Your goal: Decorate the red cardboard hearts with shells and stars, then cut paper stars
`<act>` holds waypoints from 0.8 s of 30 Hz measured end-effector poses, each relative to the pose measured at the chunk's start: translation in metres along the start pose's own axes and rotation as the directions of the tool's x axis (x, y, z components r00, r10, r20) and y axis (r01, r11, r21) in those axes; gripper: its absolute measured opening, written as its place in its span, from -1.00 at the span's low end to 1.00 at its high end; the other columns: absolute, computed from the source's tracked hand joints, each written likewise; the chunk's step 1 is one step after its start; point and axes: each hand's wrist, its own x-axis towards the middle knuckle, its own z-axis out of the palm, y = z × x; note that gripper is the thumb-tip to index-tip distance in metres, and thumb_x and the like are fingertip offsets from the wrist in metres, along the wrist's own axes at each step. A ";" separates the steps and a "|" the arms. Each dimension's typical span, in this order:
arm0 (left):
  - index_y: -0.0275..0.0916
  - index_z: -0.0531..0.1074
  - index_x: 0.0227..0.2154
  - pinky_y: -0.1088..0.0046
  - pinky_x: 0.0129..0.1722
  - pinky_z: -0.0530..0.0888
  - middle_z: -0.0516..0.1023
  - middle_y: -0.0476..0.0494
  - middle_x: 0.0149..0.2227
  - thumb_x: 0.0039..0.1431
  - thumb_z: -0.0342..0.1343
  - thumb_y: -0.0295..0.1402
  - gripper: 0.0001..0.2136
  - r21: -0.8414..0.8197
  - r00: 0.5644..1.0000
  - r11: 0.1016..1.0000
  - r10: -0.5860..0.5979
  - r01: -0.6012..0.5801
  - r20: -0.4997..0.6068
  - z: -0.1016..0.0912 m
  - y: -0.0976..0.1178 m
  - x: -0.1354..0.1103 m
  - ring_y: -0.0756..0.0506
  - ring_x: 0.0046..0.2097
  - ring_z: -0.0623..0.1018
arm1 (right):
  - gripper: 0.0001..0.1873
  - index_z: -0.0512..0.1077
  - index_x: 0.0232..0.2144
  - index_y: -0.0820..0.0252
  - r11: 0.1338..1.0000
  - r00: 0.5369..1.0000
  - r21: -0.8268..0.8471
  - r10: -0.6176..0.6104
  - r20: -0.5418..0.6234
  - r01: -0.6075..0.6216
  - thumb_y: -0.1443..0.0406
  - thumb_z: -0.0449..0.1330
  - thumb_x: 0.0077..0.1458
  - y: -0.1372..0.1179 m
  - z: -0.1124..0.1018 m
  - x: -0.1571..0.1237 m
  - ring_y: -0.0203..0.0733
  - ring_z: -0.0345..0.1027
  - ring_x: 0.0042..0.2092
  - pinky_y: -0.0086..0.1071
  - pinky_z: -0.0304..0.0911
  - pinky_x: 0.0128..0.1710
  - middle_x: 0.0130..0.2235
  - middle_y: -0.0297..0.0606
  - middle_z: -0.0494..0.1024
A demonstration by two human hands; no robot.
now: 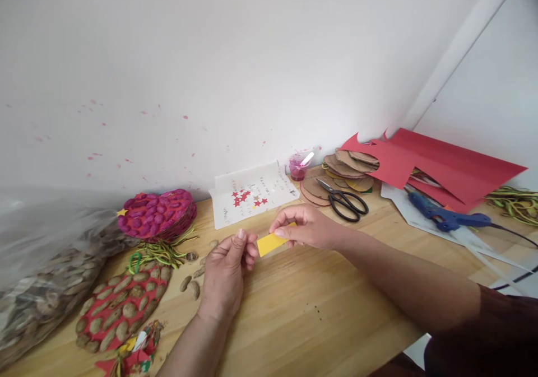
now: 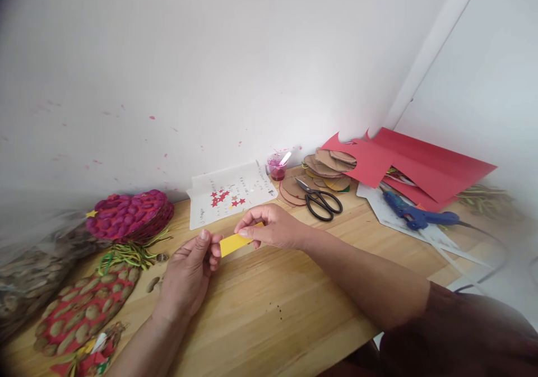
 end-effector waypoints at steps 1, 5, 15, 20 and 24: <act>-0.36 0.59 -0.42 0.60 -0.58 0.26 0.45 -0.03 -0.57 -0.08 0.37 0.00 -0.57 -0.001 1.000 1.000 0.000 0.000 -0.001 0.000 -0.001 0.000 0.10 -0.57 0.32 | -0.81 0.55 -0.36 0.22 1.000 1.000 0.007 0.002 -0.001 -0.002 0.19 0.33 0.04 -0.001 0.000 0.000 -0.41 0.30 -0.55 -0.51 0.17 -0.54 -0.53 -0.43 0.47; -0.35 0.59 -0.34 0.60 -0.54 0.29 0.48 -0.04 -0.54 0.02 0.32 -0.02 -0.59 -0.041 1.000 0.999 0.010 -0.010 0.013 -0.003 -0.005 0.003 0.09 -0.54 0.35 | -0.76 0.55 -0.38 0.21 0.999 1.000 0.025 0.019 -0.010 -0.019 0.16 0.39 -0.03 -0.002 0.001 0.001 -0.41 0.29 -0.53 -0.51 0.19 -0.55 -0.51 -0.44 0.46; -0.33 0.60 -0.21 0.59 -0.49 0.34 0.51 -0.05 -0.47 0.02 0.35 -0.11 -0.61 -0.039 0.999 0.999 0.037 -0.036 0.032 -0.003 -0.004 0.003 0.08 -0.49 0.38 | -0.77 0.55 -0.35 0.22 1.000 0.997 0.001 -0.026 -0.079 0.026 0.16 0.36 0.03 0.004 -0.004 0.003 -0.42 0.36 -0.49 -0.51 0.28 -0.49 -0.37 -0.35 0.53; -0.35 0.61 -0.34 0.58 -0.53 0.32 0.50 -0.07 -0.51 0.03 0.33 -0.05 -0.62 0.034 0.998 0.998 0.061 -0.061 0.016 -0.006 -0.006 0.004 0.08 -0.52 0.37 | -0.81 0.55 -0.37 0.22 0.999 0.996 0.016 -0.028 -0.081 0.029 0.20 0.35 0.02 0.001 -0.004 0.003 -0.43 0.33 -0.51 -0.49 0.28 -0.49 -0.40 -0.38 0.52; -0.35 0.61 -0.38 0.58 -0.54 0.31 0.50 -0.08 -0.53 0.05 0.30 -0.02 -0.60 0.043 0.997 0.996 0.074 -0.074 0.001 -0.007 -0.007 0.005 0.08 -0.53 0.37 | -0.80 0.55 -0.34 0.23 0.998 0.995 -0.006 -0.058 -0.083 0.057 0.19 0.34 0.04 0.003 -0.005 0.004 -0.43 0.35 -0.50 -0.50 0.26 -0.49 -0.38 -0.37 0.53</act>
